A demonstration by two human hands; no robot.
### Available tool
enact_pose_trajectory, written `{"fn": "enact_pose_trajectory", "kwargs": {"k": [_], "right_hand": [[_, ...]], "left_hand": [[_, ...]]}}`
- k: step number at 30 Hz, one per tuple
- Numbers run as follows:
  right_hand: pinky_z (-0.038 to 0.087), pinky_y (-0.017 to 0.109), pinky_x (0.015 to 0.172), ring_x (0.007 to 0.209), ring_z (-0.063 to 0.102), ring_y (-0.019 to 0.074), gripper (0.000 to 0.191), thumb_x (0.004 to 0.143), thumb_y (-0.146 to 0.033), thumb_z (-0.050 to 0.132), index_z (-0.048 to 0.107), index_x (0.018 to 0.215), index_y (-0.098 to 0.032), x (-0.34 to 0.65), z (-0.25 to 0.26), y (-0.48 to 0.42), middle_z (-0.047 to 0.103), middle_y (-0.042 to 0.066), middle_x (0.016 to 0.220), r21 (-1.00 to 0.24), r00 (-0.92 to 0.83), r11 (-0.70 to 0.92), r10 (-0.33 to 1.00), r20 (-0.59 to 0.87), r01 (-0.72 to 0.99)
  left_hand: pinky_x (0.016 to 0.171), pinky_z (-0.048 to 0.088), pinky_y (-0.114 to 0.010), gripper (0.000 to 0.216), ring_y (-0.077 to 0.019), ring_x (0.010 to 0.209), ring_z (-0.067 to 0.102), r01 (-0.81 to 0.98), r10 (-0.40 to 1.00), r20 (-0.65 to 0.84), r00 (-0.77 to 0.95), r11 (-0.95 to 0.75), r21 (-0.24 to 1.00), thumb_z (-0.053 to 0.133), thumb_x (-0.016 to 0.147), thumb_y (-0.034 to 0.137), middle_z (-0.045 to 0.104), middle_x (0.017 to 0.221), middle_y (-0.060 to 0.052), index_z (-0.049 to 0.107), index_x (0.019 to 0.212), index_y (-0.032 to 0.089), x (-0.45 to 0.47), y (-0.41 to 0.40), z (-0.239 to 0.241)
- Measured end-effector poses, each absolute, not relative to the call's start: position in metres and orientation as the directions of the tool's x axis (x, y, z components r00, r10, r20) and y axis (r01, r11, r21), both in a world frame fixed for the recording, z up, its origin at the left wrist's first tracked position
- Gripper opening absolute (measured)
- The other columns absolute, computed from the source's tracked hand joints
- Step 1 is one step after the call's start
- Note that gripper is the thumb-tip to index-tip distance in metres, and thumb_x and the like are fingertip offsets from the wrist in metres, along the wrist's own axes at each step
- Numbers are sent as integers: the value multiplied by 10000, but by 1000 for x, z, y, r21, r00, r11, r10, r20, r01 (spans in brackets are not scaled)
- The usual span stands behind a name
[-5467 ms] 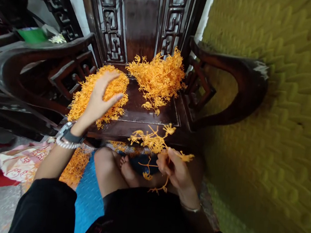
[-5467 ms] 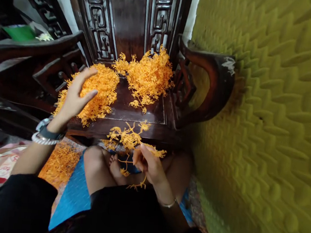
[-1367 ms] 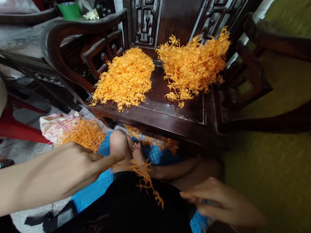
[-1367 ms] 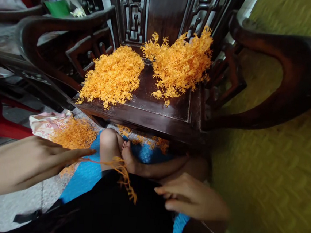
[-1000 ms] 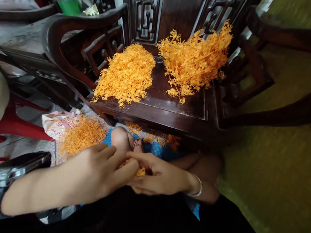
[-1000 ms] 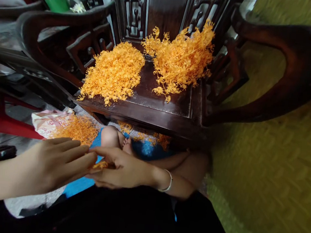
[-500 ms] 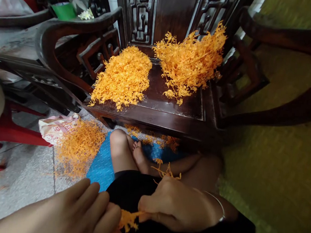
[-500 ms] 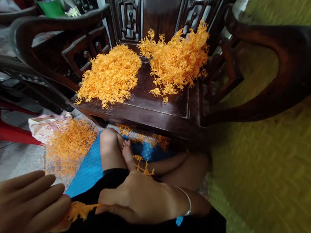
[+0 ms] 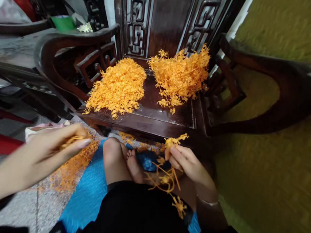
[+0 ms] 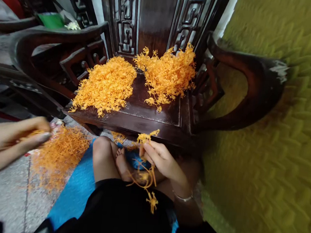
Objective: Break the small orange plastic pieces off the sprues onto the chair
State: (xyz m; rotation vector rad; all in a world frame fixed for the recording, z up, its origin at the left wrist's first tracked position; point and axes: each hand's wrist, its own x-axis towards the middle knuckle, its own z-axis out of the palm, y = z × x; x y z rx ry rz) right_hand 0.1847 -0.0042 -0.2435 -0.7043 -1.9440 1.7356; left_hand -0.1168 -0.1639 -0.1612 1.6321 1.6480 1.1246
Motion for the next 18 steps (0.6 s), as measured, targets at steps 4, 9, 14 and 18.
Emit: {"fn": "enact_pose_trajectory", "kwargs": {"k": [4,9,14,18], "right_hand": [[197,229,428,444,262,70,431,942,-519,436,603,816,-142,159,-251,-14,329,-73,511,-997,-805,-76,593,-18,-34],[177,219,415,413,231,60,349,878,-522,556,553,849,-175,147,-266,-27,332,-93,489,-972,-751,-177,660,-2,-153],[287,218,480,518,344,73,390,758,-430,720,416,670,-202,133,-267,-41,393,-59,610,-989,-515,-5,854,72,-147],[275,232,497,530,311,82,362,834,-382,642,379,655,-208,137,-257,-29,337,-61,605,-993,-381,108,918,115,-40]], "left_hand": [[583,357,-215,151,-120,665,442,406,993,107,-50,-77,911,514,937,349,480,770,2,514,911,201,-95,-131,-203],[668,381,-217,244,-123,757,446,-130,979,142,-147,-162,978,548,901,346,473,882,-8,451,1094,234,-52,-103,-255],[664,414,-236,306,-120,736,469,-457,985,149,-86,-172,873,551,871,345,481,926,-4,419,1131,256,-19,-93,-275],[789,450,-272,273,-154,900,508,-503,984,133,-120,-176,846,595,827,341,484,1119,-37,483,1054,239,-13,-92,-286]]}}
